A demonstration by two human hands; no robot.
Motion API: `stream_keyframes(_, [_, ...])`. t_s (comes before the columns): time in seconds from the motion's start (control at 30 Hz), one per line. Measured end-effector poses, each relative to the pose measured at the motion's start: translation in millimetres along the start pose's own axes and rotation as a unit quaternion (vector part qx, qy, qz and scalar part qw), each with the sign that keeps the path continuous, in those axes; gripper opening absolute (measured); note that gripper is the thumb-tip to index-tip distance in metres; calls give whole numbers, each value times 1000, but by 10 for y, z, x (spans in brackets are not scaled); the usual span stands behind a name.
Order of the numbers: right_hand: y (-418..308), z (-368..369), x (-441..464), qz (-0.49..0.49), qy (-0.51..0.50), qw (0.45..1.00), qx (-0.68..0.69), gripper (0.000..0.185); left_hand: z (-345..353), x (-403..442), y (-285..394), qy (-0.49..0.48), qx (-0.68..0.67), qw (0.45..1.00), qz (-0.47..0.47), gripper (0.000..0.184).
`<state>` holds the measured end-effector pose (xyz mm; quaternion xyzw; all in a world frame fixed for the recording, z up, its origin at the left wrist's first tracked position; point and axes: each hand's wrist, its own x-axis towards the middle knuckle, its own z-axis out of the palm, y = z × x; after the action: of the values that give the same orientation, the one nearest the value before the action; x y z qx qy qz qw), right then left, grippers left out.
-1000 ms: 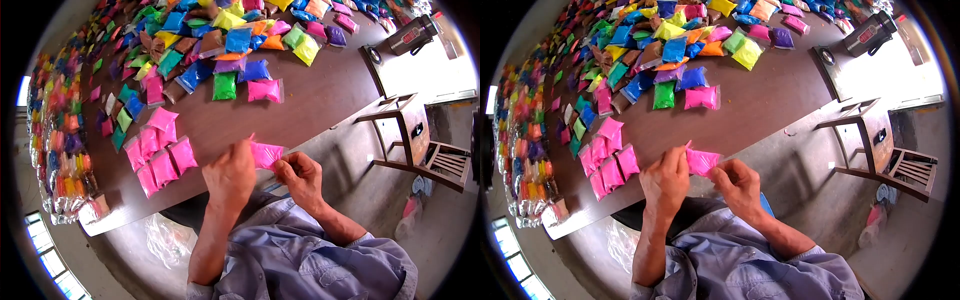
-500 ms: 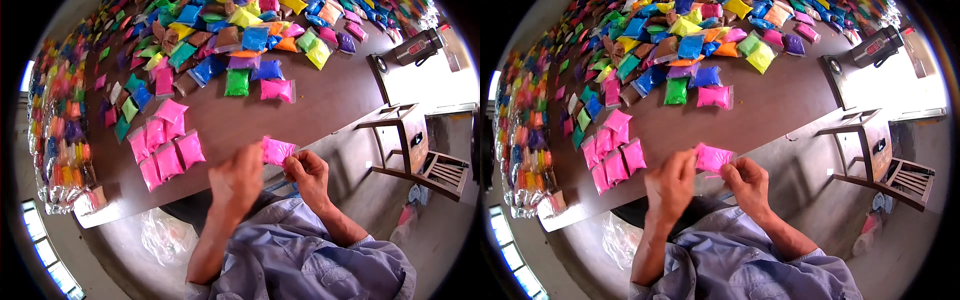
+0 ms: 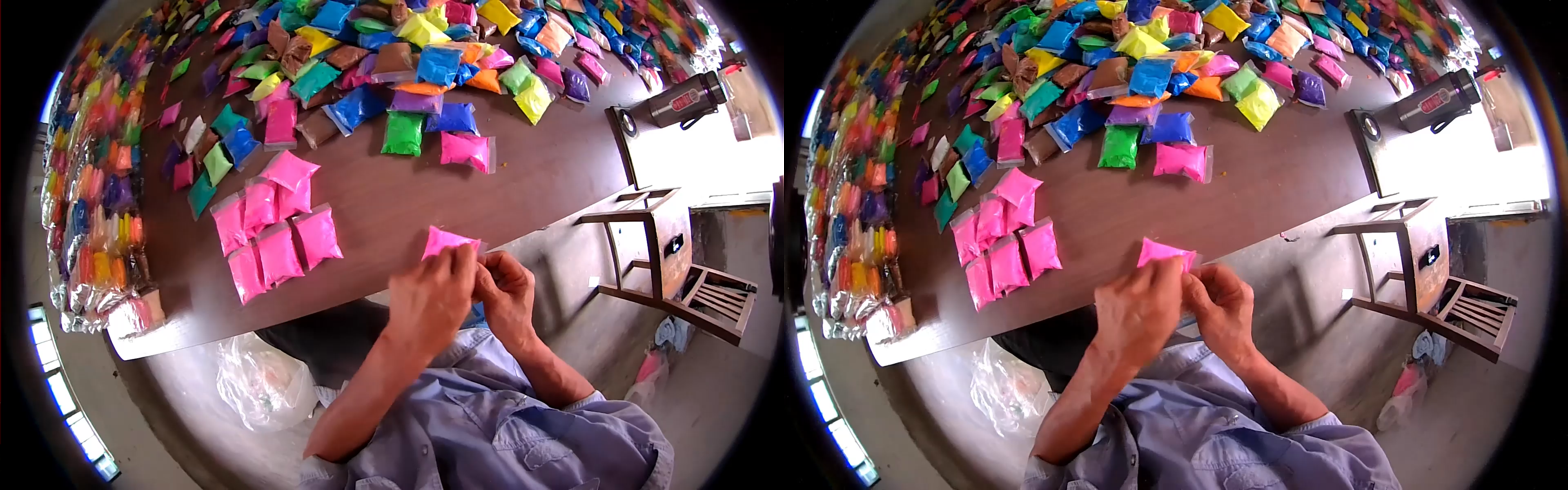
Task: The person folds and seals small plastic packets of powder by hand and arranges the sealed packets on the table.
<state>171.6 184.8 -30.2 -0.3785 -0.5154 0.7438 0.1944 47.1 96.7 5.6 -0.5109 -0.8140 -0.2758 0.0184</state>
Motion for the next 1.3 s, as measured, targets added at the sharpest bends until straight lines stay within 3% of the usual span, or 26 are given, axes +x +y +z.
stream_keyframes(0.23, [-38,4,-20,-18,-3,999,-33,18,-93,91,-108,-27,64,996,-56,23])
stream_keyframes(0.43, [-63,-14,-30,-53,6,996,-71,16,-113,39,-13,-55,41,998,1,18])
stream_keyframes(0.5, [-61,-57,-52,-64,2,993,-103,13,-102,88,-136,-10,57,997,-49,12])
stream_keyframes(0.57, [-19,-126,-44,-148,35,975,-161,11,-185,96,-282,-47,99,989,-97,8])
stream_keyframes(0.63, [-86,-194,2,-199,30,961,-190,10,-261,55,-363,77,-54,990,-104,4])
stream_keyframes(0.67, [-122,-200,10,-246,25,944,-219,11,-323,16,-332,71,-93,983,-139,4])
stream_keyframes(0.8, [-305,-118,42,-259,27,938,-231,11,-432,-209,-293,125,-140,971,-147,5])
stream_keyframes(1.0, [-559,68,209,-254,-87,914,-304,5,-716,-696,-344,210,-142,942,-218,8])
stream_keyframes(1.07, [-599,161,314,-285,-126,867,-390,8,-819,-838,-390,226,-127,934,-244,7])
stream_keyframes(1.2, [-669,368,442,-281,-142,834,-453,17,-903,-1282,-639,295,-104,895,-319,9])
stream_keyframes(1.27, [-708,469,457,-421,-59,741,-520,26,-978,-1379,-736,347,-116,861,-354,10])
stream_keyframes(1.3, [-712,485,453,-423,-64,737,-523,26,-1049,-1441,-792,351,-107,850,-378,11])
